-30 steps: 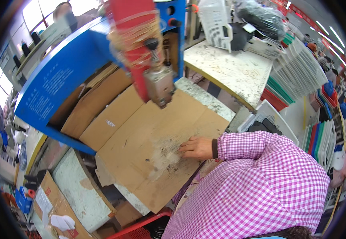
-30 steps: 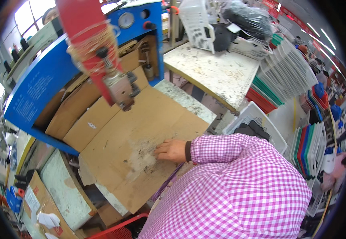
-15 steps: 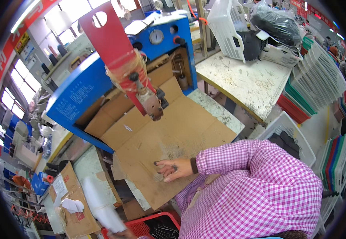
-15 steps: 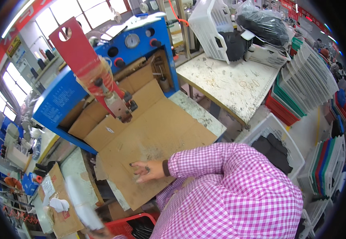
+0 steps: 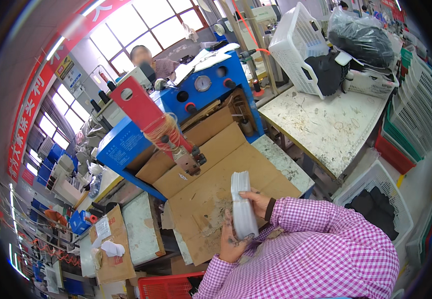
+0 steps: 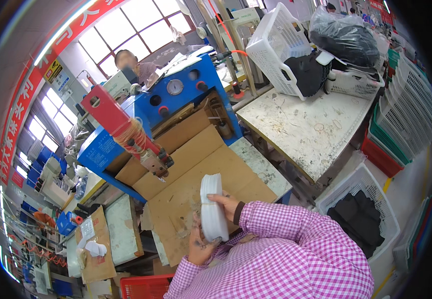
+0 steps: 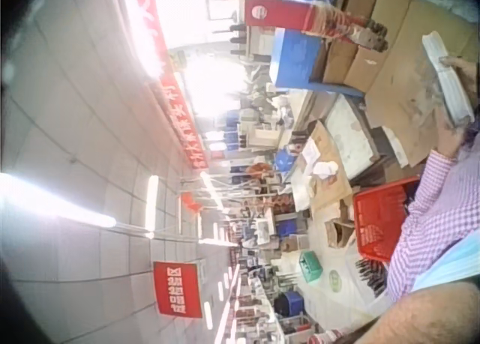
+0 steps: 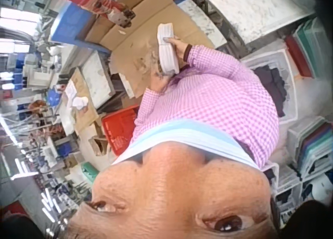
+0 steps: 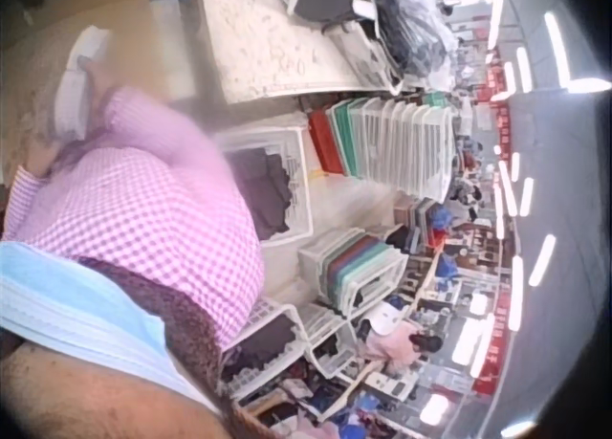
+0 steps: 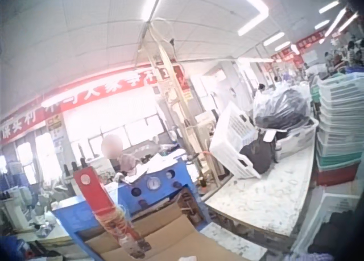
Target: The person assembles black and white shoe parts by hand, aligning and pressing them together on a workbench. They then use a vertical press machine to cut white foam pieces into smaller shapes and place them on the table. The person handles black fabric pieces and white foam inserts, moving them between a red basket and the work area.
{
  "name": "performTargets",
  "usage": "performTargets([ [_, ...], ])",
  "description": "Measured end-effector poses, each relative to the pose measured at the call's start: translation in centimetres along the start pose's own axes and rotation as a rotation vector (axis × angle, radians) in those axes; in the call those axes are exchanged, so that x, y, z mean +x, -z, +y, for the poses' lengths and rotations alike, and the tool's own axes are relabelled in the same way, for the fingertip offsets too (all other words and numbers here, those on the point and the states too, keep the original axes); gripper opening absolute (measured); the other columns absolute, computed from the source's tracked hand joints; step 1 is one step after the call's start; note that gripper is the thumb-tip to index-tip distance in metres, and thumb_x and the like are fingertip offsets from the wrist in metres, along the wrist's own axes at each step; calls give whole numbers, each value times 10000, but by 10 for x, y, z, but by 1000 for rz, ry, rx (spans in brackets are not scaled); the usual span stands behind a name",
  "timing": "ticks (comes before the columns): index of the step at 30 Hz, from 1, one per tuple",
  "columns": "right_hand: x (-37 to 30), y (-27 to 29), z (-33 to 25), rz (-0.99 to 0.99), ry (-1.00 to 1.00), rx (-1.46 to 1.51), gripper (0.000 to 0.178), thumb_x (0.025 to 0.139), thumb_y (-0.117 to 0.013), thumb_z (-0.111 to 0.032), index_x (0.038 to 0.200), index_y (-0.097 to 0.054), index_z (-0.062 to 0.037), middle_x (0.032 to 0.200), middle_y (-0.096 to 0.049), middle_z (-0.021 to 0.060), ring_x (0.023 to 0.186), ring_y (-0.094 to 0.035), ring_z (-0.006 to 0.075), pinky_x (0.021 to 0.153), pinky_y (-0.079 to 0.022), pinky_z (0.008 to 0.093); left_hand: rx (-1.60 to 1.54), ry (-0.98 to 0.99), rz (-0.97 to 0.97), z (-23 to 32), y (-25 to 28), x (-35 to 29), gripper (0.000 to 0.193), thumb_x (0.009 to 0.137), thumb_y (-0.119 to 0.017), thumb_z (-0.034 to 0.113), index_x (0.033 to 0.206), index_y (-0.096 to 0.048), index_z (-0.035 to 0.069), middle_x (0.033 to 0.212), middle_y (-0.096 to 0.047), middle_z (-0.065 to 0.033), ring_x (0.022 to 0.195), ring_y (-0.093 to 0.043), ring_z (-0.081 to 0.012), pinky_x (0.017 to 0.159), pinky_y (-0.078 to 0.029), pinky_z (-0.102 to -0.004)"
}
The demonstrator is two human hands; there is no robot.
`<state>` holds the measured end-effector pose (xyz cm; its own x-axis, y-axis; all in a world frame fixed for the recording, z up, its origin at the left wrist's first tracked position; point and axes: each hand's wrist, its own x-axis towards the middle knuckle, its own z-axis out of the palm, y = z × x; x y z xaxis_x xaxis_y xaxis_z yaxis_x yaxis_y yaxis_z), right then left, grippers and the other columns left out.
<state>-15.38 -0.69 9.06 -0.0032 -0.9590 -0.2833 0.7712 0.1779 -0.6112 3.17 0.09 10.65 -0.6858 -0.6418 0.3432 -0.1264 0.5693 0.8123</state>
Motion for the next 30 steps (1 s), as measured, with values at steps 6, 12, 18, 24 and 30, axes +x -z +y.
performTargets([
  [6, -10, 15, -10, 33, -34, 46, 538, 808, -648, -237, 1255, -399, -70, 1120, -546, 115, 1013, -554, 241, 867, -473, 412, -549, 542, 46, -13, -14, 28, 779, 820, -605, 24, 1426, -115, 3, 1282, -437, -153, 1139, -469, -231, 941, -414, -331],
  [12, -25, 13, -14, -16, 295, -120, 763, 759, -703, -143, 1364, -255, -16, 1211, -500, 144, 1100, -511, 245, 935, -428, 381, -829, 724, -62, -17, -38, 55, 601, 804, -627, 14, 1322, -327, 56, 1212, -498, -95, 1079, -517, -200, 891, -452, -326],
  [18, -33, 54, -54, 23, 414, -480, 750, 740, -744, -324, 1312, -371, -14, 1152, -542, 107, 1039, -525, 200, 900, -423, 324, -901, 725, -132, 0, -61, 82, 524, 791, -603, 3, 1267, -388, 44, 1182, -531, -141, 1051, -563, -281, 847, -511, -466],
  [24, -66, 89, -94, 254, 463, -408, 676, 768, -718, -291, 1295, -396, -16, 1121, -550, 81, 996, -550, 182, 828, -466, 341, -818, 409, -373, 23, -98, 123, 680, 782, -650, 28, 1362, -294, 31, 1210, -484, -63, 1059, -502, -151, 881, -431, -275],
  [30, -102, 125, -123, 380, 540, -300, 599, 757, -724, -230, 1248, -466, -6, 1094, -587, 93, 974, -576, 181, 829, -472, 325, -838, 400, -488, 13, -143, 149, 765, 767, -652, 37, 1408, -235, 61, 1268, -436, -72, 1115, -458, -187, 927, -397, -295],
])
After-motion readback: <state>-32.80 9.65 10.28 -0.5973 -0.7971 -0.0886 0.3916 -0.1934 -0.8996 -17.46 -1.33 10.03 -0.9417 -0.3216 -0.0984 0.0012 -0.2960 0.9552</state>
